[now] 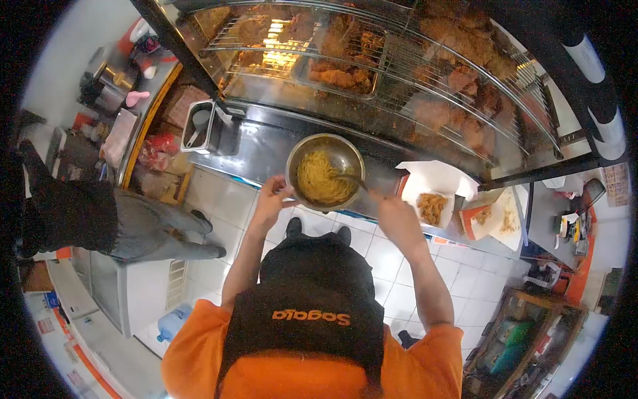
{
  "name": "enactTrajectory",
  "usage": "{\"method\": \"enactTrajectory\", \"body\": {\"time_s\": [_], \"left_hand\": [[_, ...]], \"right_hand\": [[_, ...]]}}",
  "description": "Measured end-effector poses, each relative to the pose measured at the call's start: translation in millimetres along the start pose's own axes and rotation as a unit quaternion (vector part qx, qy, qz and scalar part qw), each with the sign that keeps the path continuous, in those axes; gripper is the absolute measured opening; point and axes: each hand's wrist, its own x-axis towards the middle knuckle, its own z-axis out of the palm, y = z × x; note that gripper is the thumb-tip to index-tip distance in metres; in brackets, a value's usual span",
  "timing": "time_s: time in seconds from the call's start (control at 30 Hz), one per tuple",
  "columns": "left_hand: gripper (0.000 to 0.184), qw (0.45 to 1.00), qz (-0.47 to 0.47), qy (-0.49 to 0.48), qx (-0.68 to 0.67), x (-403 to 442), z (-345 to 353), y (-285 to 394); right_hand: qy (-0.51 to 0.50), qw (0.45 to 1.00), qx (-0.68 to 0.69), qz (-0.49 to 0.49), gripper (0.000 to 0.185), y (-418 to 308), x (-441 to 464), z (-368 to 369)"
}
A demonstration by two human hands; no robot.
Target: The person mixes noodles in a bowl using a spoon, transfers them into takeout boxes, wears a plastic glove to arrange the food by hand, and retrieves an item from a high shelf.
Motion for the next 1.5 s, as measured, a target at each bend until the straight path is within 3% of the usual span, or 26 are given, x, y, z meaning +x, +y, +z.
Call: {"method": "enactTrajectory", "body": {"time_s": [0.07, 0.13, 0.23, 0.3, 0.43, 0.53, 0.73, 0.9, 1.03, 1.1, 1.2, 1.5], "left_hand": [[0.039, 0.999, 0.048, 0.008, 0.012, 3, -4, 11], [0.039, 0.994, 0.073, 0.08, -0.003, 7, -9, 12], [0.034, 0.999, 0.029, 0.019, 0.022, -8, -3, 3], [0.024, 1.0, -0.004, -0.004, -0.016, -6, 0, -8], [0.019, 1.0, 0.001, 0.012, -0.022, -7, 5, -12], [0.015, 0.998, -0.025, 0.03, -0.043, -12, 9, -15], [0.014, 0.999, -0.025, 0.02, -0.027, -10, 14, -13], [0.013, 0.999, -0.021, 0.029, -0.014, -5, 6, -11], [0.013, 0.999, -0.011, 0.016, -0.034, -6, 13, -13], [0.012, 0.999, -0.015, 0.029, -0.002, -9, 16, -12], [0.012, 1.0, -0.011, 0.008, -0.01, -8, 9, -20], [0.014, 1.0, -0.023, 0.013, -0.002, -11, 12, -8]], "right_hand": [[-0.01, 1.0, 0.015, -0.019, 0.053, -9, 3, -6], [-0.024, 0.998, 0.032, -0.041, 0.053, -16, 4, -10], [0.032, 0.997, 0.04, -0.05, 0.058, -17, 13, -10], [0.048, 0.992, 0.023, -0.118, 0.066, -10, 13, 4], [0.007, 0.99, -0.083, -0.116, 0.071, -14, 11, 42], [0.01, 0.994, -0.007, -0.108, 0.071, -23, 7, 59], [-0.045, 0.992, -0.101, -0.06, 0.063, -65, 3, 71], [-0.081, 0.996, -0.003, -0.022, 0.058, -37, 24, 40], [-0.029, 0.999, 0.021, -0.029, 0.061, -53, 18, 22], [-0.046, 0.995, -0.06, -0.063, 0.061, -63, 21, 40], [-0.032, 0.997, -0.039, -0.066, 0.061, -41, 31, 87], [-0.03, 0.994, -0.068, -0.075, 0.06, -52, 32, 57]]}}
